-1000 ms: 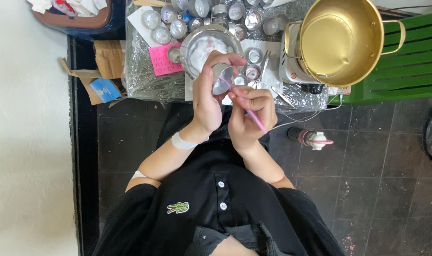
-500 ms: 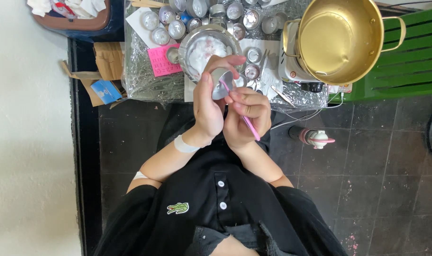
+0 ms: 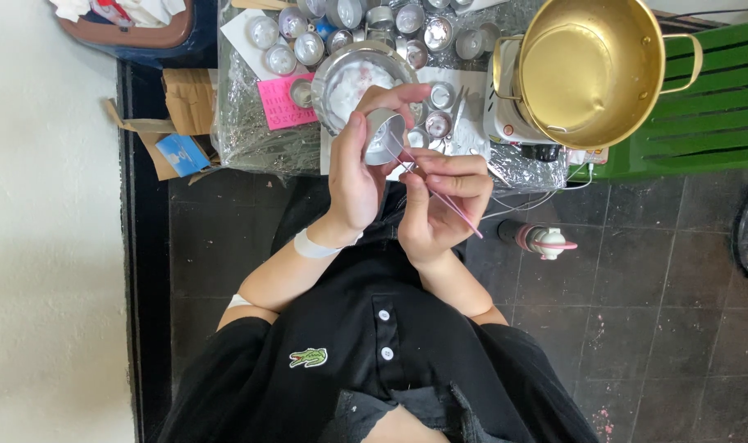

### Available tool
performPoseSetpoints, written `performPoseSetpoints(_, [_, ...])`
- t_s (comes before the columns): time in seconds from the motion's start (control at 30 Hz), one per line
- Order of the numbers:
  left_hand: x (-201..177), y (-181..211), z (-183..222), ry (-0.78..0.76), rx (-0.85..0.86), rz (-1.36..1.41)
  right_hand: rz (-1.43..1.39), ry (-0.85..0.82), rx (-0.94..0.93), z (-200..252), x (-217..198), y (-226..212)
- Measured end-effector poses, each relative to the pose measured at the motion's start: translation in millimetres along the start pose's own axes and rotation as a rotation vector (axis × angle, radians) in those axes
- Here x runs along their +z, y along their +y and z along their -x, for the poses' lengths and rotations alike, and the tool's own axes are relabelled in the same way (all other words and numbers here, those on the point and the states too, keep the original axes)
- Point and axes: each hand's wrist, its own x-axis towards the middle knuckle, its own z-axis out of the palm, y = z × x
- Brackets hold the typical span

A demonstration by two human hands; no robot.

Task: Placing small pink decorative items into metal candle molds using a pick tool.

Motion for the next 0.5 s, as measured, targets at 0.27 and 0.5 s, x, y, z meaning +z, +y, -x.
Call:
performPoseSetpoints(0.27, [-3, 20, -12, 0.087, 0.322, -0.693, -0.210, 0.135, 0.060, -24, -18, 10])
performPoseSetpoints(0.5, [-15, 13, -9, 0.131, 0.605, -1.028, -0.235, -0.087, 0.389, -20, -21, 17])
